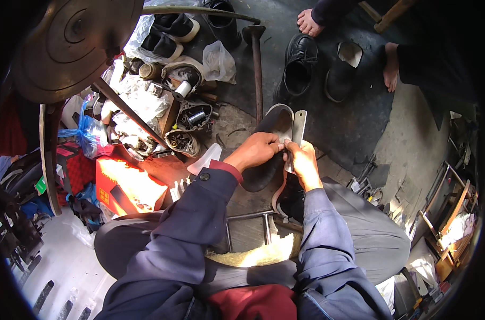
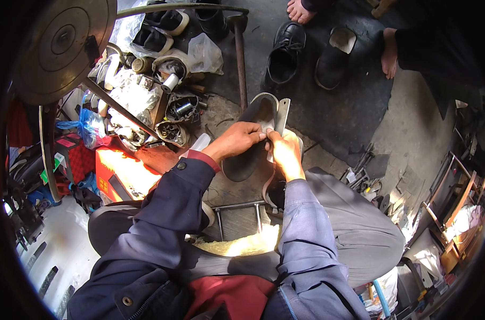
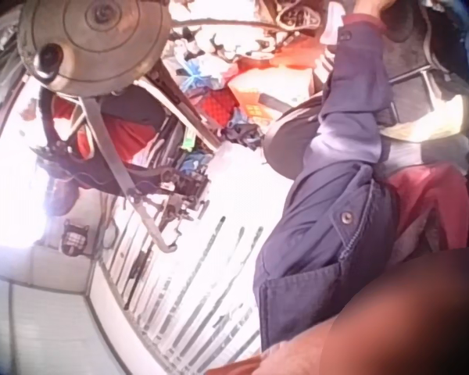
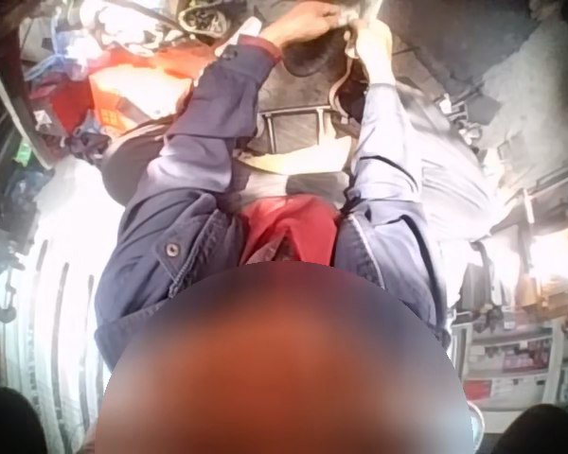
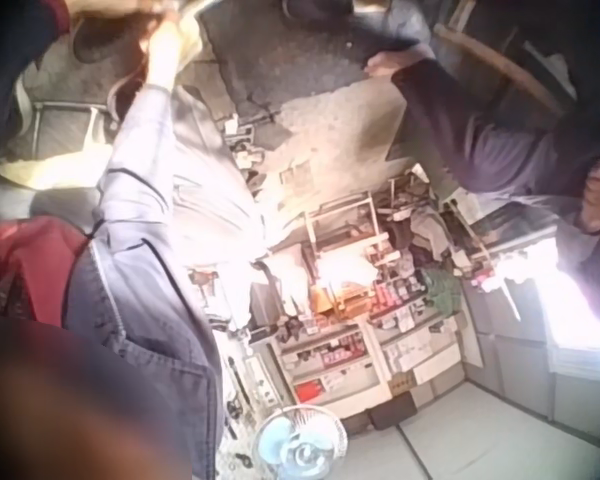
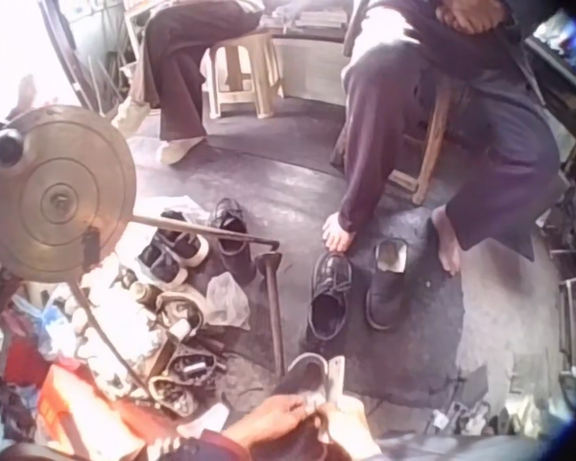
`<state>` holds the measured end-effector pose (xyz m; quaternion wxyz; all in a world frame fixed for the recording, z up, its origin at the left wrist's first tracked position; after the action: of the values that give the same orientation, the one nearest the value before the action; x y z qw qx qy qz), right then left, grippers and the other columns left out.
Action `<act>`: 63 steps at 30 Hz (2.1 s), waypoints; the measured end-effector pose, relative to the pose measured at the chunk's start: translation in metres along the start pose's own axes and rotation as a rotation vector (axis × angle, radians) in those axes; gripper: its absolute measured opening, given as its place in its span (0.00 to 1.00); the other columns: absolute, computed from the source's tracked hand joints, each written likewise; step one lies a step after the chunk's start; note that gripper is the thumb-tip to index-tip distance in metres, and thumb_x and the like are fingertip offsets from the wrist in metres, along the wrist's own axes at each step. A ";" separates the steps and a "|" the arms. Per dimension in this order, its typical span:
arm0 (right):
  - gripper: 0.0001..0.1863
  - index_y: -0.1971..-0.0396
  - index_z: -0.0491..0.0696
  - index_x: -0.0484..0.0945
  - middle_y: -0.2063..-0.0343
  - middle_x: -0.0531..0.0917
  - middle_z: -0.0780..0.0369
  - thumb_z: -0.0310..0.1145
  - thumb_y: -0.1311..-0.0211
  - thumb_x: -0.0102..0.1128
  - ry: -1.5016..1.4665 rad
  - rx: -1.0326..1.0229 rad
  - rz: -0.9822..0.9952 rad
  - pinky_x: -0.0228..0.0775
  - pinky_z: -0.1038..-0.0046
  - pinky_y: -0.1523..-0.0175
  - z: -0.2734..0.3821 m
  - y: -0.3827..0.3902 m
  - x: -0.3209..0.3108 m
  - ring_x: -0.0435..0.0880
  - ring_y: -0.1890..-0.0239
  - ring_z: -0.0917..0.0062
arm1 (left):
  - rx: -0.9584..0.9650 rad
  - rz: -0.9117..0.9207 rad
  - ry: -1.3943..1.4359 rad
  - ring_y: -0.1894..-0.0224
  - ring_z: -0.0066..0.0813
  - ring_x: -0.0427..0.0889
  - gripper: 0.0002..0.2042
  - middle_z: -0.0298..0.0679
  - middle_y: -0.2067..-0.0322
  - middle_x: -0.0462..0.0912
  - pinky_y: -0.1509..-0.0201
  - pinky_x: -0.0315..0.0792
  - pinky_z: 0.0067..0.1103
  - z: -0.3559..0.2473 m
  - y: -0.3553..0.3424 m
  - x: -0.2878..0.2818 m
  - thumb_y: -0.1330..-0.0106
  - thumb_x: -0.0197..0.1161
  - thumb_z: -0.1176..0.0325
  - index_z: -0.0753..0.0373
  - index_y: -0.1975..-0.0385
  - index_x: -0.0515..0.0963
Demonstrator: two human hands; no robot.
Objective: The person repairs a black shoe by hand, using a metal file to smooth the sole edge and a sewing machine to stitch the upper. They then use scissors to trim excess material and continue filing the sole edge.
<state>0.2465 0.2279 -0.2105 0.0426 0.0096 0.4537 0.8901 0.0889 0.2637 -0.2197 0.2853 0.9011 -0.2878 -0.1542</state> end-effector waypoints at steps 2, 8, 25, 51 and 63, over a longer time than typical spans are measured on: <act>0.15 0.74 0.44 0.80 0.82 0.79 0.66 0.38 0.28 0.62 0.003 -0.006 -0.006 0.60 0.76 0.81 0.000 0.001 0.002 0.72 0.86 0.83 | -0.059 0.024 -0.035 0.61 0.56 0.84 0.18 0.54 0.66 0.87 0.55 0.75 0.40 0.000 -0.001 -0.001 0.28 0.58 0.56 0.66 0.65 0.85; 0.17 0.76 0.40 0.78 0.85 0.77 0.63 0.34 0.28 0.64 0.027 -0.074 -0.063 0.62 0.71 0.83 0.002 0.009 0.008 0.72 0.90 0.80 | -0.200 -0.067 -0.316 0.65 0.47 0.85 0.16 0.54 0.69 0.87 0.58 0.75 0.37 -0.014 0.005 0.001 0.34 0.61 0.57 0.66 0.68 0.86; 0.13 0.68 0.42 0.84 0.81 0.81 0.66 0.38 0.29 0.64 -0.165 -0.034 -0.050 0.66 0.77 0.75 -0.018 -0.004 0.009 0.79 0.80 0.83 | 0.023 -0.318 0.222 0.76 0.26 0.69 0.12 0.40 0.81 0.72 0.67 0.68 0.29 0.017 0.028 0.010 0.28 0.61 0.64 0.68 0.70 0.77; 0.13 0.52 0.41 0.83 0.66 0.89 0.54 0.33 0.30 0.63 0.303 -0.533 -0.337 0.79 0.65 0.52 0.031 0.017 0.013 0.89 0.62 0.66 | 0.075 -0.274 0.215 0.75 0.31 0.69 0.13 0.45 0.79 0.71 0.66 0.68 0.32 0.013 0.030 0.007 0.27 0.60 0.64 0.68 0.69 0.76; 0.13 0.51 0.41 0.83 0.68 0.86 0.61 0.33 0.29 0.62 0.370 -0.470 -0.256 0.76 0.70 0.54 0.034 0.014 0.012 0.83 0.64 0.77 | 0.060 -0.246 0.197 0.70 0.19 0.65 0.13 0.34 0.77 0.66 0.65 0.65 0.24 0.011 0.031 0.007 0.25 0.59 0.65 0.68 0.69 0.72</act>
<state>0.2355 0.2483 -0.1792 0.0719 -0.2197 0.2335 0.9445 0.0758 0.2343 -0.2107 0.2639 0.9484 -0.1505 -0.0903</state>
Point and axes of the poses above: each hand's wrist, its own y-axis away from the middle knuckle, its own x-axis out of the palm, z = x × y, the point moved 5 cm from there along -y, towards the middle knuckle
